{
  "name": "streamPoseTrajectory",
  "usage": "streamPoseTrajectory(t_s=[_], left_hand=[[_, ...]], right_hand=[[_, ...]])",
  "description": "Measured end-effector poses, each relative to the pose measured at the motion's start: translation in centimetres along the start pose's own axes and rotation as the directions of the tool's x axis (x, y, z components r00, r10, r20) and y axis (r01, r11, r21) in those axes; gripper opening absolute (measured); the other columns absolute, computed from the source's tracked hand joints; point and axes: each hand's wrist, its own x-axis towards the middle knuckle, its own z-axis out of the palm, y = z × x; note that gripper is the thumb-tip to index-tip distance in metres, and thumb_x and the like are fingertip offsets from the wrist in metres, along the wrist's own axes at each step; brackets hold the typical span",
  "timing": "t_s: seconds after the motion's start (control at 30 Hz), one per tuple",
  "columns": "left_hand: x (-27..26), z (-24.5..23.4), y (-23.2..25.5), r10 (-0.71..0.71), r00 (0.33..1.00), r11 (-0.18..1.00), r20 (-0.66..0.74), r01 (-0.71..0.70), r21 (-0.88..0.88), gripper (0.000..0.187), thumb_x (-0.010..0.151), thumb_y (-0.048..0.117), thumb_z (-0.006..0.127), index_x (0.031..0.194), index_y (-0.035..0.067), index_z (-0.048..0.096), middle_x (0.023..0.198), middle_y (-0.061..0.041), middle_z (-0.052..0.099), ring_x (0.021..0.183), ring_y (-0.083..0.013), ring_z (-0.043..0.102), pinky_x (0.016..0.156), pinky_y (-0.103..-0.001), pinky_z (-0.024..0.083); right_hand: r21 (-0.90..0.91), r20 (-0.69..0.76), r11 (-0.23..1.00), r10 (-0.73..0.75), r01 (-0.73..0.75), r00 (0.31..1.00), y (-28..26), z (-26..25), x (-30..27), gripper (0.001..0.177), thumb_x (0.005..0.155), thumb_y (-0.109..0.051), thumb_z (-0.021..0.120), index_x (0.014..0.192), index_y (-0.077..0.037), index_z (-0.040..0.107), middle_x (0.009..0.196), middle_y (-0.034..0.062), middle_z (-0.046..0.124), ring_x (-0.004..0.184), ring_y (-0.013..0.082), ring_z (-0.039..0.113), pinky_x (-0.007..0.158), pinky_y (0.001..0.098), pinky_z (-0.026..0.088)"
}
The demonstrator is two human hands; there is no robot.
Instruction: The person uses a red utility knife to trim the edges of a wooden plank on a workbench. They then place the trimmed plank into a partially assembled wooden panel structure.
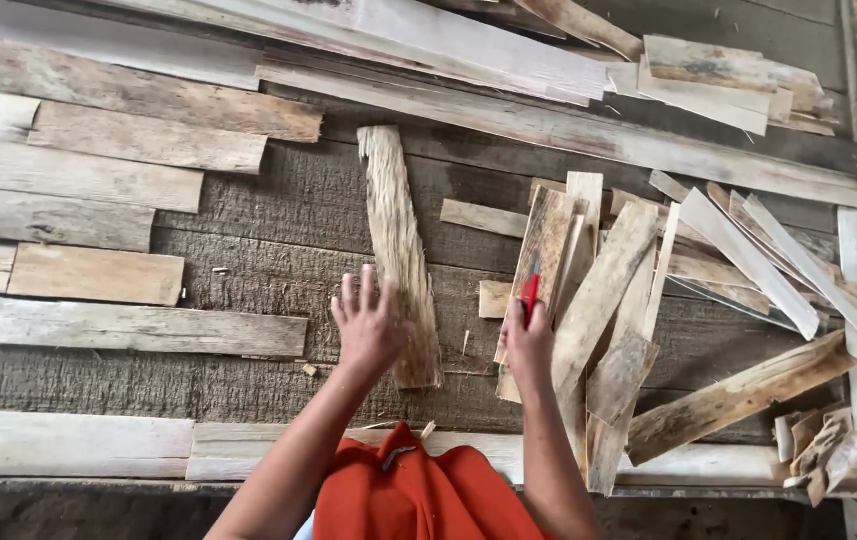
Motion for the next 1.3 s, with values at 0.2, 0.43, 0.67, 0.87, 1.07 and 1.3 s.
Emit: streamPoseTrajectory(t_s=[0.2,0.43,0.67,0.87,1.07,1.3], left_hand=[[-0.6,0.1,0.1,0.110,0.951,0.984,0.290,-0.146,0.106,0.090,0.094,0.068,0.053,0.165,0.028,0.014,0.172,-0.012,-0.002,0.155,-0.0457,-0.009,0.119,-0.069,-0.003],[0.1,1.6,-1.4,0.153,0.950,0.984,0.273,-0.172,0.048,0.094,0.088,0.073,0.056,0.164,0.031,0.017,0.172,-0.009,0.002,0.155,-0.0453,-0.006,0.120,-0.070,0.001],[0.2,2.3,-1.9,0.169,0.947,0.982,0.273,-0.184,0.030,0.095,0.088,0.072,0.055,0.164,0.033,0.013,0.172,-0.008,-0.002,0.154,-0.0448,-0.010,0.119,-0.070,0.000],[0.4,2.7,-2.0,0.176,0.949,0.982,0.263,-0.188,0.020,0.086,0.093,0.068,0.049,0.164,0.033,0.015,0.172,-0.008,-0.001,0.155,-0.0443,-0.009,0.119,-0.070,0.001],[0.4,3.1,-2.0,0.169,0.950,0.983,0.263,-0.183,0.026,0.081,0.096,0.066,0.045,0.164,0.034,0.015,0.172,-0.007,-0.003,0.154,-0.0443,-0.012,0.119,-0.070,0.000],[0.5,3.4,-1.9,0.158,0.951,0.984,0.266,-0.175,0.041,0.081,0.096,0.066,0.045,0.164,0.035,0.014,0.172,-0.007,-0.004,0.154,-0.0442,-0.012,0.119,-0.071,-0.001]], right_hand=[[-0.309,0.255,0.939,-0.071,0.151,0.964,-4.2,6.0,2.3,0.046,0.095,-0.043,0.052,0.135,-0.021,0.052,0.084,0.0170,0.075,0.070,0.0315,0.075,0.070,0.0451,0.061],[-0.607,0.404,0.715,-0.099,0.347,0.909,-8.4,11.6,2.8,0.060,0.104,-0.041,0.042,0.160,-0.027,0.027,0.105,0.0290,0.071,0.100,0.0448,0.072,0.086,0.0543,0.056],[-0.669,0.423,0.649,-0.068,0.362,0.904,-9.4,12.9,2.9,0.063,0.101,-0.044,0.044,0.160,-0.031,0.026,0.113,0.0283,0.071,0.112,0.0442,0.068,0.093,0.0554,0.054],[-0.713,0.432,0.580,-0.082,0.395,0.898,-9.8,12.7,1.8,0.062,0.099,-0.043,0.046,0.158,-0.028,0.030,0.109,0.0261,0.072,0.108,0.0422,0.070,0.091,0.0551,0.056],[-0.741,0.440,0.536,-0.068,0.405,0.895,-7.1,12.7,1.9,0.062,0.100,-0.040,0.045,0.157,-0.021,0.030,0.102,0.0286,0.073,0.104,0.0437,0.071,0.089,0.0556,0.056],[-0.734,0.451,0.546,-0.054,0.404,0.891,-7.4,11.2,-0.9,0.063,0.100,-0.036,0.046,0.157,-0.016,0.031,0.099,0.0312,0.072,0.101,0.0453,0.072,0.086,0.0562,0.057]])
